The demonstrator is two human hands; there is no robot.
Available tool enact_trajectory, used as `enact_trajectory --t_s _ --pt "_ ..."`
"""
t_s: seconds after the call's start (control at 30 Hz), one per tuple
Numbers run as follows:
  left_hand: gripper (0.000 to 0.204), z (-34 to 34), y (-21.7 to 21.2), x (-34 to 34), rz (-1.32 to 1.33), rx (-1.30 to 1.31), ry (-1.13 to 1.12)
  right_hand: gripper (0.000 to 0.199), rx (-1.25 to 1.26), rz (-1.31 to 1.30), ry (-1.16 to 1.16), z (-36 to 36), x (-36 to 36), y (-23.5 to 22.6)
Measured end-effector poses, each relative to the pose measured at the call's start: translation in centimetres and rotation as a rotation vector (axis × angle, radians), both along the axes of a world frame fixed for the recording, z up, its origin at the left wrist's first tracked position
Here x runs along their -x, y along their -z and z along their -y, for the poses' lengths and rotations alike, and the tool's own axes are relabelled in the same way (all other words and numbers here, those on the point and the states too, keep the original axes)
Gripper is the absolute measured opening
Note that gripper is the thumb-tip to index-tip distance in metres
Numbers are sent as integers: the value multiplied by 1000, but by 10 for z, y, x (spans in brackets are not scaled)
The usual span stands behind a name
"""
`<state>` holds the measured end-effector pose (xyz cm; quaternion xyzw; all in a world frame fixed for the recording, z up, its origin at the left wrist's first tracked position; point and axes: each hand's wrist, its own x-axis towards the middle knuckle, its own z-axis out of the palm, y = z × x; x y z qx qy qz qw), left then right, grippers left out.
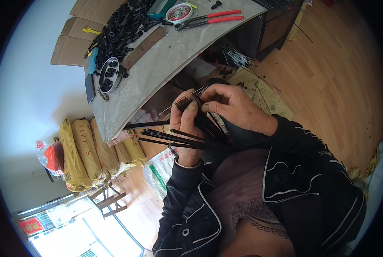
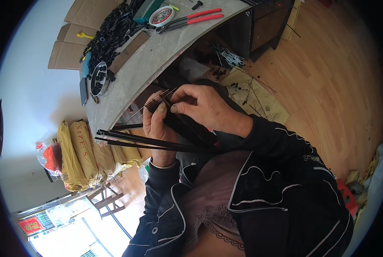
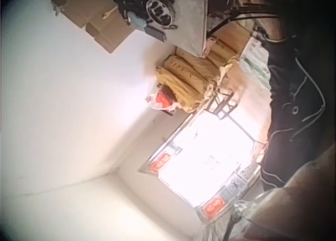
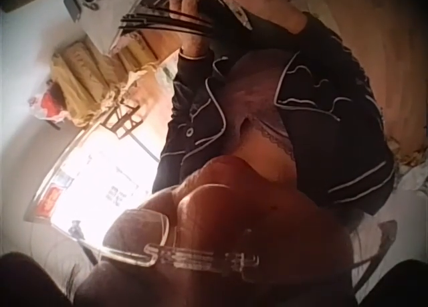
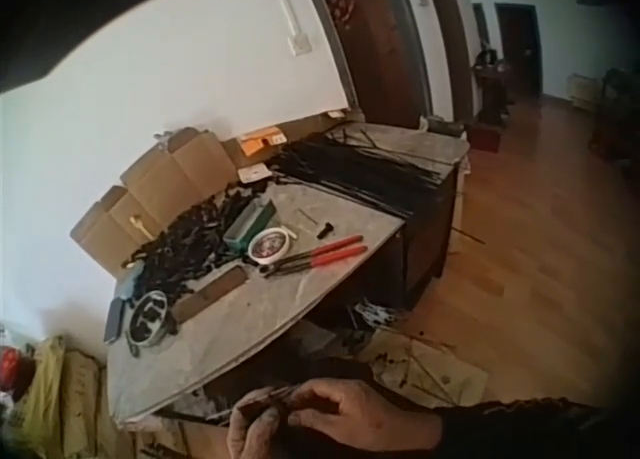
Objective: Assembling and organizing small mechanical rods and components using hand tools at a workbench.
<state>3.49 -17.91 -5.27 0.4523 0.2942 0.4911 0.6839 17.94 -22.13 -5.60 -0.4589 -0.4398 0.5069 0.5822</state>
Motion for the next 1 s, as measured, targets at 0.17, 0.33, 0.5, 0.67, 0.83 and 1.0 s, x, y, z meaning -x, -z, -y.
enact_trajectory --t_s 0.17,0.33,0.5,0.67,0.83,1.0 --pt "29 -1 -1 3 23 49 25 15 -28 167 23 -1 1 1" --pt "29 -1 -3 5 38 66 22 16 -14 72 19 -2 4 0" --pt "29 -3 -1 8 72 83 79 15 -9 136 -3 -3 1 -3" --pt "31 -1 -4 7 57 116 65 16 -5 50 -59 -4 1 -3" --pt "34 1 -8 6 20 121 63 16 44 19 -59 -4 1 -4" --pt "36 1 -10 3 66 168 75 13 29 -89 -32 -3 3 -2"
